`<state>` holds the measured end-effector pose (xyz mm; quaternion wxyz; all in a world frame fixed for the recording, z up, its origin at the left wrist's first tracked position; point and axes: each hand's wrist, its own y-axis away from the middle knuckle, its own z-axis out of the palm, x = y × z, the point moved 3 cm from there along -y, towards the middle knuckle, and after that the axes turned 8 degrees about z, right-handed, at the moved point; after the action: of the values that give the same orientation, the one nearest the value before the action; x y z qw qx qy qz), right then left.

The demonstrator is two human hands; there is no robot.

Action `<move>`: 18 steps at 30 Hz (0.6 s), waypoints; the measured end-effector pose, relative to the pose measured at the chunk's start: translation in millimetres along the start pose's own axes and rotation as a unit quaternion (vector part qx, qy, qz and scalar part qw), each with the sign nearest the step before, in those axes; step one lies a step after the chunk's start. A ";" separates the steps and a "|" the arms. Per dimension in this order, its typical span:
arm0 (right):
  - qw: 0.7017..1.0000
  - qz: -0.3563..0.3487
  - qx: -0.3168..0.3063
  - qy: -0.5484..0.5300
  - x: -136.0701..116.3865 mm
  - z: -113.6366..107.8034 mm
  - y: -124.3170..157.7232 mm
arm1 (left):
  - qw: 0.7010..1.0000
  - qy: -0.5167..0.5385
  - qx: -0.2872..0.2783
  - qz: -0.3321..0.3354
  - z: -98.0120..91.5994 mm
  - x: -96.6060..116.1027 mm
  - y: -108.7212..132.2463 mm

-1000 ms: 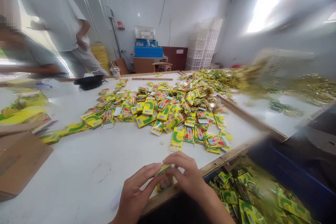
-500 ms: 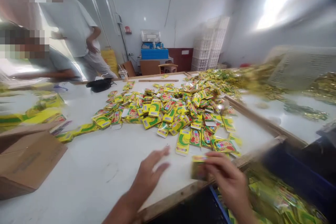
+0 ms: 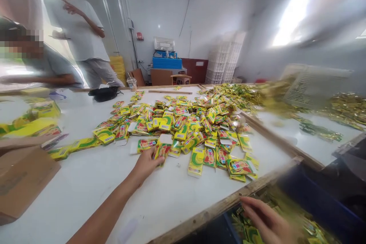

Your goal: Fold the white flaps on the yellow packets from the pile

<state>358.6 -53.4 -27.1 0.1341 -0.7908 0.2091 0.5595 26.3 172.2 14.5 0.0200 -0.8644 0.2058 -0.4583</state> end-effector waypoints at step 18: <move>0.871 0.153 -0.381 -0.271 -87.9 198.0 13.6 | 0.846 0.504 -0.028 -0.173 25.1 21.7 140.5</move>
<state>162.8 38.9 -11.1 -0.2134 -0.5557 0.0538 0.8017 9.8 31.7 -14.4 -0.1901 -0.5366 0.0478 -0.8208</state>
